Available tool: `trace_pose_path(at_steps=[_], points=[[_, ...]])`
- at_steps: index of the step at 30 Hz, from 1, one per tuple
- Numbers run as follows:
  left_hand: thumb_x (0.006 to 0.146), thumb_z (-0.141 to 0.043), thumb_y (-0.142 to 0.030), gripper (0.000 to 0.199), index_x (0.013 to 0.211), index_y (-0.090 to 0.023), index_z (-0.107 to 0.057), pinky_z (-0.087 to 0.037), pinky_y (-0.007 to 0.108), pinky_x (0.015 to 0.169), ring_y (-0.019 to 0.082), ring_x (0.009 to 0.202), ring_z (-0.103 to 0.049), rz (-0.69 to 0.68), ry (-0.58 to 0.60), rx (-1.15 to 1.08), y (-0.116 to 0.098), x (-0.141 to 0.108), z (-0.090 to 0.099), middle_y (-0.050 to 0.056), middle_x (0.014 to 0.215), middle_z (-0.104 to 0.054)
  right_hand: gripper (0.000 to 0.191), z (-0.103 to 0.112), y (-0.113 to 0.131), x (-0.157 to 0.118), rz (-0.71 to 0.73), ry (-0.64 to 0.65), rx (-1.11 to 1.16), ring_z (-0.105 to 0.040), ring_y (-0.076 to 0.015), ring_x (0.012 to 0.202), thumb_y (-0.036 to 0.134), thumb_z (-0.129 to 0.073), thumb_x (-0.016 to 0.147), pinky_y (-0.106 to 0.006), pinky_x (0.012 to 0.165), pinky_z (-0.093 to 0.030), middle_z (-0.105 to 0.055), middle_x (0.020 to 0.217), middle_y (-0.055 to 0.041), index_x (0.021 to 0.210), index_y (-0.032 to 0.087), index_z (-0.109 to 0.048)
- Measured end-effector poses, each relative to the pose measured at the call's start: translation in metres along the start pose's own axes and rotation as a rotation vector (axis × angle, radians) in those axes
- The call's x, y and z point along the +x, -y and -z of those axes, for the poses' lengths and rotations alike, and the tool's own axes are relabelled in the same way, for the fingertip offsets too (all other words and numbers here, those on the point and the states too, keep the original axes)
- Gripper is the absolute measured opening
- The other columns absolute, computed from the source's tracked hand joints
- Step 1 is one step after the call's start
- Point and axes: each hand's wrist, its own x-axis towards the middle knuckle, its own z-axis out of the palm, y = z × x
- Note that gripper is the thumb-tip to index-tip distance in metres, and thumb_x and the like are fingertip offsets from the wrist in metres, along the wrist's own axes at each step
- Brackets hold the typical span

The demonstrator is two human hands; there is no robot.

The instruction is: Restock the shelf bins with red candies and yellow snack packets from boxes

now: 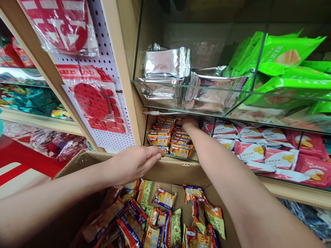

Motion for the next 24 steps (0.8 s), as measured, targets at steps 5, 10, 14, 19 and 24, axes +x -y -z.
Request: trace_pose_path(at_steps=[5,10,14,19,24], points=[[0.086,-0.018,-0.04,0.042,0.097,-0.022,-0.055,-0.04,0.031,0.062,0.021,0.074,-0.059,0.007,0.003,-0.001,-0.0006,-0.0001,0.0012,0.006,0.083,-0.063,0.039,-0.0019,-0.0008,0.0037,-0.019,0.027,-0.037,-0.054,-0.0264,0.094,0.023,-0.056,0.07,-0.028,0.072,-0.044,-0.055,0.104,-0.0216,0.103,0.002,-0.057],[0.086,-0.018,-0.04,0.041,0.094,-0.023,-0.054,-0.041,0.031,0.06,0.021,0.072,-0.059,0.01,0.02,0.038,-0.0014,0.0008,0.0027,0.004,0.081,-0.063,0.04,-0.0043,-0.0014,0.0045,0.021,0.036,-0.087,-0.049,-0.0275,0.103,0.013,-0.057,0.068,-0.029,0.08,-0.042,-0.054,0.108,-0.0198,0.107,0.003,-0.054],[0.086,-0.017,-0.04,0.041,0.097,-0.024,-0.053,-0.043,0.032,0.062,0.021,0.074,-0.059,0.005,0.015,0.043,-0.0012,0.0011,0.0021,0.003,0.084,-0.063,0.034,-0.0044,-0.0027,0.0038,0.038,0.042,-0.114,-0.05,-0.0255,0.101,0.013,-0.05,0.073,-0.029,0.081,-0.041,-0.054,0.109,-0.018,0.106,0.006,-0.055],[0.086,-0.017,-0.04,0.04,0.098,-0.025,-0.052,-0.043,0.032,0.064,0.021,0.076,-0.06,0.001,0.012,0.039,-0.0004,0.0009,0.001,0.003,0.086,-0.063,0.037,-0.0045,-0.001,0.0026,0.034,0.092,-0.143,-0.051,-0.0275,0.1,0.017,-0.058,0.067,-0.028,0.077,-0.044,-0.056,0.105,-0.0198,0.102,0.004,-0.058],[0.086,-0.017,-0.04,0.041,0.098,-0.025,-0.053,-0.043,0.033,0.064,0.021,0.077,-0.059,0.005,0.012,0.036,-0.0003,0.0005,0.001,0.003,0.086,-0.063,0.041,-0.0032,0.0001,0.0031,0.028,0.105,-0.15,-0.052,-0.0261,0.1,0.018,-0.058,0.067,-0.027,0.075,-0.044,-0.056,0.105,-0.0191,0.106,0.005,-0.055]])
